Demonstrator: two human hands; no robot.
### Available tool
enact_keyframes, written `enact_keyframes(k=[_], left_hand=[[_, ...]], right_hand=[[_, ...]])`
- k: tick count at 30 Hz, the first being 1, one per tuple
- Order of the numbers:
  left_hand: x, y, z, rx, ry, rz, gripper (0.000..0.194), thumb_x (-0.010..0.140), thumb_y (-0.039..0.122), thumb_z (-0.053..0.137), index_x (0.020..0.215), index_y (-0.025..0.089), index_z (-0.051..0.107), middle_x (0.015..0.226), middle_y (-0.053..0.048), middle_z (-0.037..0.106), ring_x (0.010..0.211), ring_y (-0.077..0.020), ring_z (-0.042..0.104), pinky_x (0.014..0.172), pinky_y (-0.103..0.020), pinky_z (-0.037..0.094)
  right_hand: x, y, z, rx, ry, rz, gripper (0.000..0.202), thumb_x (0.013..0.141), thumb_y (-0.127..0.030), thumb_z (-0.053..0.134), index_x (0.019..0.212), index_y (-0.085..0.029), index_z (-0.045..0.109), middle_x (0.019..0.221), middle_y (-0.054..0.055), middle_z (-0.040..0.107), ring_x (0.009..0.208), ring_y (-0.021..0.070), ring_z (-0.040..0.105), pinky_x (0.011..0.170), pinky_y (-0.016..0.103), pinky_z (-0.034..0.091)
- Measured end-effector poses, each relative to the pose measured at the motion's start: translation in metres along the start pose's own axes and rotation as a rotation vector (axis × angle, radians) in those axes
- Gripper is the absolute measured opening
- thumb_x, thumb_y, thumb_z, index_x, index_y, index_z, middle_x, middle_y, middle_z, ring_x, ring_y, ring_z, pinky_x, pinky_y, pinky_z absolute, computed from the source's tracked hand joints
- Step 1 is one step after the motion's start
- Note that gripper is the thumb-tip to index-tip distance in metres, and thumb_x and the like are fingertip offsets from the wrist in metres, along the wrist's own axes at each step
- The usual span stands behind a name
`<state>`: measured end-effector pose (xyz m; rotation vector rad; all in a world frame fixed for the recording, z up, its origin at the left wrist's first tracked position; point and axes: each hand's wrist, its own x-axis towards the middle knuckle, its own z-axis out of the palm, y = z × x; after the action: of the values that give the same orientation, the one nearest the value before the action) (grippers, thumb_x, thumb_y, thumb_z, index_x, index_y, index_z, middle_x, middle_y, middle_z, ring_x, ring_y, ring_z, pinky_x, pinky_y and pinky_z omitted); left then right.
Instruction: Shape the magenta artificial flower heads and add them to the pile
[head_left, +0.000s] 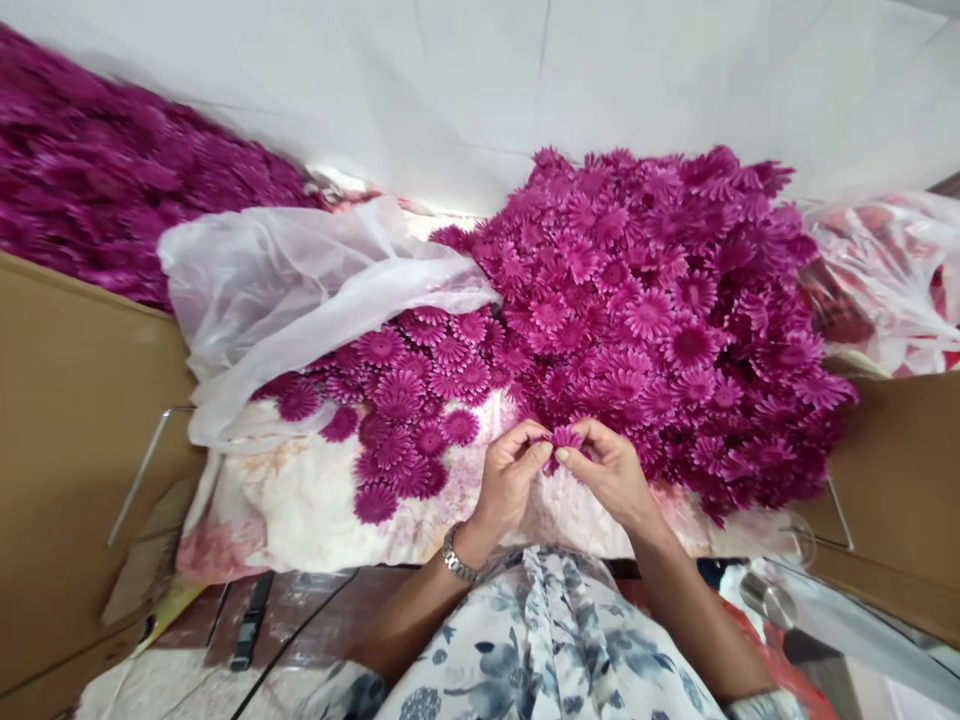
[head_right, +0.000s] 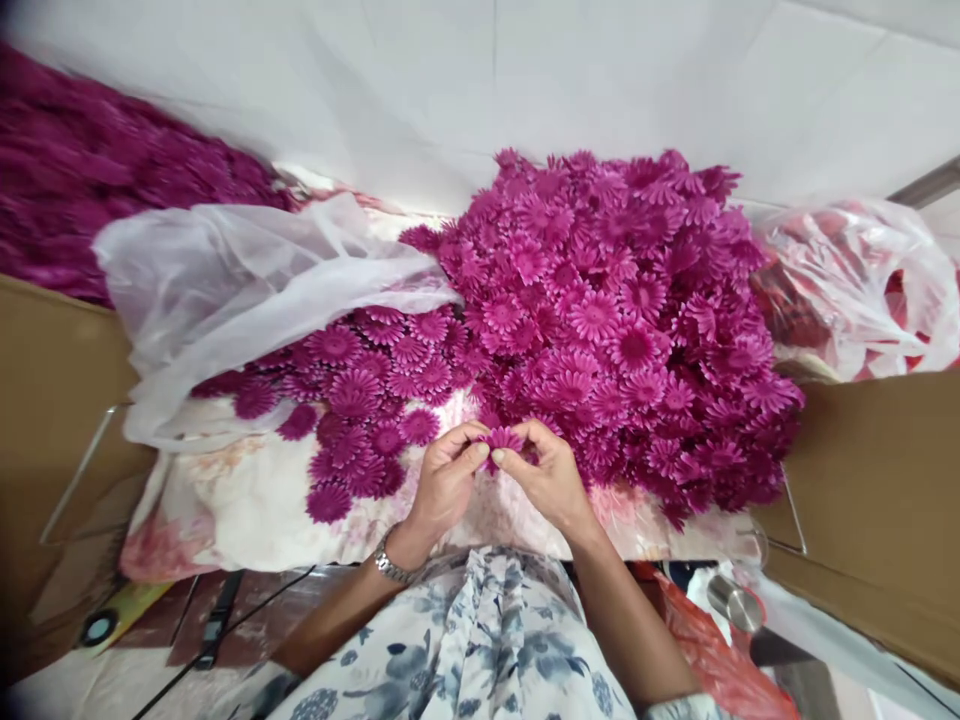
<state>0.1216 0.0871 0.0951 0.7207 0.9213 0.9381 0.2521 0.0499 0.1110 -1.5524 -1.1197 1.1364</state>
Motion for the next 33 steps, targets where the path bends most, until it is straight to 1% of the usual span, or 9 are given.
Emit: enact_keyframes(k=[2, 4, 8, 10, 16, 21, 26, 29, 33], left_hand=[[-0.001, 0.002, -0.002, 0.043, -0.023, 0.023, 0.008, 0.067, 0.025, 0.068, 0.07, 0.018, 0.065, 0.068, 0.001, 0.056, 0.064, -0.0114, 0.047, 0.061, -0.023, 0.038], [-0.001, 0.003, -0.003, 0.065, -0.038, 0.029, 0.01, 0.07, 0.027, 0.067, 0.072, 0.018, 0.066, 0.068, 0.001, 0.056, 0.065, -0.0114, 0.047, 0.062, -0.023, 0.038], [-0.002, 0.007, 0.0, -0.003, -0.054, -0.064, 0.02, 0.067, 0.033, 0.07, 0.078, 0.017, 0.067, 0.068, 0.001, 0.057, 0.063, -0.0112, 0.048, 0.061, -0.023, 0.039], [-0.002, 0.01, 0.002, -0.007, -0.085, -0.108, 0.02, 0.065, 0.031, 0.072, 0.078, 0.017, 0.066, 0.069, 0.001, 0.058, 0.063, -0.011, 0.049, 0.061, -0.023, 0.039], [0.001, 0.011, 0.007, -0.058, -0.09, -0.168, 0.015, 0.062, 0.025, 0.073, 0.069, 0.016, 0.063, 0.062, 0.003, 0.057, 0.056, -0.0084, 0.046, 0.054, -0.02, 0.037], [0.001, 0.01, 0.01, -0.094, -0.144, -0.149, 0.019, 0.061, 0.021, 0.074, 0.079, 0.016, 0.068, 0.071, 0.0, 0.064, 0.066, -0.0103, 0.053, 0.064, -0.021, 0.042], [0.002, 0.004, 0.014, -0.132, -0.13, -0.182, 0.017, 0.058, 0.022, 0.076, 0.072, 0.015, 0.068, 0.06, 0.001, 0.06, 0.055, -0.009, 0.049, 0.053, -0.021, 0.038], [0.003, 0.002, 0.017, -0.164, -0.079, -0.138, 0.016, 0.061, 0.026, 0.075, 0.072, 0.016, 0.069, 0.064, 0.001, 0.063, 0.058, -0.0095, 0.052, 0.057, -0.021, 0.041], [0.005, 0.0, 0.02, -0.128, -0.074, -0.07, 0.015, 0.067, 0.03, 0.071, 0.07, 0.016, 0.069, 0.061, 0.001, 0.061, 0.057, -0.0089, 0.05, 0.058, -0.021, 0.041]], right_hand=[[0.0, 0.002, 0.0, 0.052, 0.038, -0.001, 0.019, 0.074, -0.036, 0.066, 0.076, -0.018, 0.057, 0.068, -0.002, 0.056, 0.062, 0.011, 0.052, 0.06, 0.025, 0.045], [-0.001, 0.002, 0.002, 0.017, 0.079, -0.044, 0.017, 0.077, -0.034, 0.063, 0.075, -0.018, 0.057, 0.067, -0.002, 0.055, 0.062, 0.0111, 0.052, 0.059, 0.025, 0.044], [-0.002, -0.002, 0.004, -0.242, 0.129, -0.205, 0.012, 0.083, -0.027, 0.055, 0.074, -0.019, 0.056, 0.067, -0.001, 0.054, 0.063, 0.0116, 0.052, 0.06, 0.025, 0.043], [-0.003, -0.004, 0.005, -0.351, 0.149, -0.282, 0.013, 0.084, -0.024, 0.052, 0.073, -0.019, 0.055, 0.066, -0.001, 0.053, 0.062, 0.0117, 0.052, 0.058, 0.025, 0.042], [0.0, -0.008, 0.005, -0.495, 0.165, -0.381, 0.026, 0.088, -0.023, 0.045, 0.061, -0.019, 0.046, 0.056, -0.003, 0.045, 0.052, 0.0094, 0.043, 0.051, 0.022, 0.034], [0.002, -0.009, 0.003, -0.462, 0.221, -0.329, 0.038, 0.088, -0.028, 0.043, 0.053, -0.02, 0.032, 0.051, -0.006, 0.032, 0.047, 0.0073, 0.031, 0.048, 0.023, 0.024], [0.002, -0.01, -0.001, -0.247, 0.205, -0.173, 0.045, 0.087, -0.045, 0.044, 0.052, -0.02, 0.03, 0.051, -0.006, 0.028, 0.048, 0.0069, 0.028, 0.047, 0.023, 0.023], [0.001, -0.009, -0.004, -0.062, 0.129, -0.103, 0.041, 0.085, -0.05, 0.047, 0.058, -0.019, 0.04, 0.055, -0.005, 0.034, 0.052, 0.0076, 0.033, 0.05, 0.022, 0.028], [-0.002, -0.003, -0.007, 0.092, 0.056, -0.056, 0.023, 0.076, -0.039, 0.064, 0.076, -0.019, 0.052, 0.068, -0.004, 0.047, 0.06, 0.0083, 0.042, 0.058, 0.022, 0.036]])
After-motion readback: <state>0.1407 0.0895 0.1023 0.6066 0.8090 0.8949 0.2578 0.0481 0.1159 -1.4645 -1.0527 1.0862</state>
